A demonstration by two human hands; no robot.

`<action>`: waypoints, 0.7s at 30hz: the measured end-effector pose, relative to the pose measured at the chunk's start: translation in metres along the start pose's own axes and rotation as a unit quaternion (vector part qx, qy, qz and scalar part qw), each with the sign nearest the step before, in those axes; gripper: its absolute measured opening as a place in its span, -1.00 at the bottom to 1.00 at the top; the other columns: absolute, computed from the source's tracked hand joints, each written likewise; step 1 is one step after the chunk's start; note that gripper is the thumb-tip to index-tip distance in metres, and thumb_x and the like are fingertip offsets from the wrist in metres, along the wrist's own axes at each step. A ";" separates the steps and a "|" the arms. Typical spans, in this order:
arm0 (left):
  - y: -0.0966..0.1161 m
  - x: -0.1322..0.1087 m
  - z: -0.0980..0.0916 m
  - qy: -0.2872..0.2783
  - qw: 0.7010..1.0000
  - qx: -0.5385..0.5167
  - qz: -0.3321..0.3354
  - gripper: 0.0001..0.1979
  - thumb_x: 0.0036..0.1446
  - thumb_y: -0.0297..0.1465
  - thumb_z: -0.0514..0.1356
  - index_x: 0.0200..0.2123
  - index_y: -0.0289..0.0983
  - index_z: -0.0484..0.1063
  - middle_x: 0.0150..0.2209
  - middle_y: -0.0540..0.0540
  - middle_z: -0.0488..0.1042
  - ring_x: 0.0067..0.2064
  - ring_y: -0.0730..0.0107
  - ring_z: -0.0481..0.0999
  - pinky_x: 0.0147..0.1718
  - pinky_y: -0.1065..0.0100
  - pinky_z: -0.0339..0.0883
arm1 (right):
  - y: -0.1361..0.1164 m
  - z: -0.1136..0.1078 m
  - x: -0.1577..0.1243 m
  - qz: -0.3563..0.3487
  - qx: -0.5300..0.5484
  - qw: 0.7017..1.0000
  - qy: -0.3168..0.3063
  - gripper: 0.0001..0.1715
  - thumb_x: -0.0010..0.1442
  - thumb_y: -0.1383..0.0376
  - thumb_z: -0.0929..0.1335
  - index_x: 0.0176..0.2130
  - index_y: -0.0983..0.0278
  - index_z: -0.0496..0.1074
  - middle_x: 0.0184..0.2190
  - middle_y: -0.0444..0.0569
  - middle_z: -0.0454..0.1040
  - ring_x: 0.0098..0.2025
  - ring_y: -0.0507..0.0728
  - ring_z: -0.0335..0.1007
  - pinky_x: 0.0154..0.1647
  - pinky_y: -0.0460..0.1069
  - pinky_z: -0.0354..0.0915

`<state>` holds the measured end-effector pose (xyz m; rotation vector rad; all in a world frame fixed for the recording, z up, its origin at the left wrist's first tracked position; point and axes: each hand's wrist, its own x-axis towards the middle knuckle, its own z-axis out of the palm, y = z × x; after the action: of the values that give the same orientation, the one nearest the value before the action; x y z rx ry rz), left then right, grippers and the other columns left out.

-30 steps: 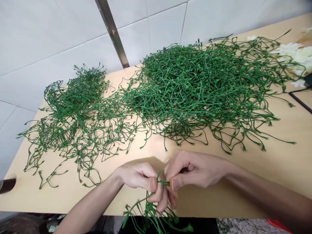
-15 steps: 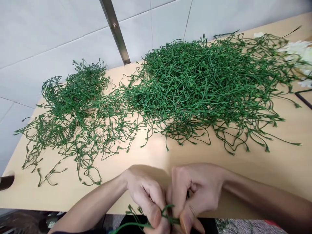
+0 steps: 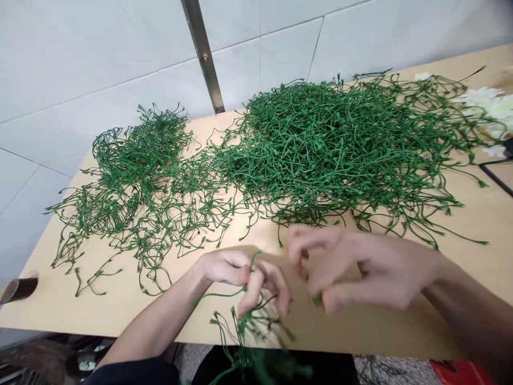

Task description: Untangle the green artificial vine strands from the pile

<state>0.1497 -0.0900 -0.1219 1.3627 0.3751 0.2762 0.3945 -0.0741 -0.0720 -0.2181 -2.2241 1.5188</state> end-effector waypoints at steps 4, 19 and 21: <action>0.009 0.015 0.002 -0.039 0.999 -0.014 0.033 -0.41 0.17 0.06 0.08 -0.60 -0.30 0.52 -0.35 -0.23 0.37 -0.20 0.24 0.37 -0.02 0.19 0.34 | -0.005 -0.042 -0.003 0.074 -0.272 0.945 0.168 -0.71 0.30 0.15 0.33 -0.30 0.21 0.60 -0.46 -0.05 0.46 -0.40 0.07 0.34 -0.35 -0.01 0.28; 0.018 0.005 0.008 0.150 0.978 0.146 0.016 -0.60 0.15 -0.07 0.21 -0.27 -0.27 0.65 -0.39 -0.12 0.49 -0.34 0.39 0.31 -0.31 0.34 0.25 | 0.018 -0.011 0.025 0.146 -0.057 0.986 0.056 -0.70 0.26 0.18 0.35 -0.30 0.34 0.58 -0.46 -0.06 0.56 -0.46 -0.02 0.38 -0.48 -0.11 0.23; 0.020 0.005 0.009 0.157 0.980 0.125 -0.013 -0.62 0.13 -0.10 0.25 -0.20 -0.29 0.63 -0.29 -0.15 0.53 -0.42 0.48 0.27 -0.48 0.42 0.17 | 0.026 -0.010 0.024 0.161 -0.023 0.987 0.016 -0.66 0.26 0.15 0.35 -0.29 0.37 0.58 -0.47 -0.05 0.55 -0.48 -0.04 0.34 -0.51 -0.13 0.18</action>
<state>0.1585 -0.0928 -0.1013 1.5613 0.7106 0.4363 0.3742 -0.0463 -0.0862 -0.6384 -2.2834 1.6090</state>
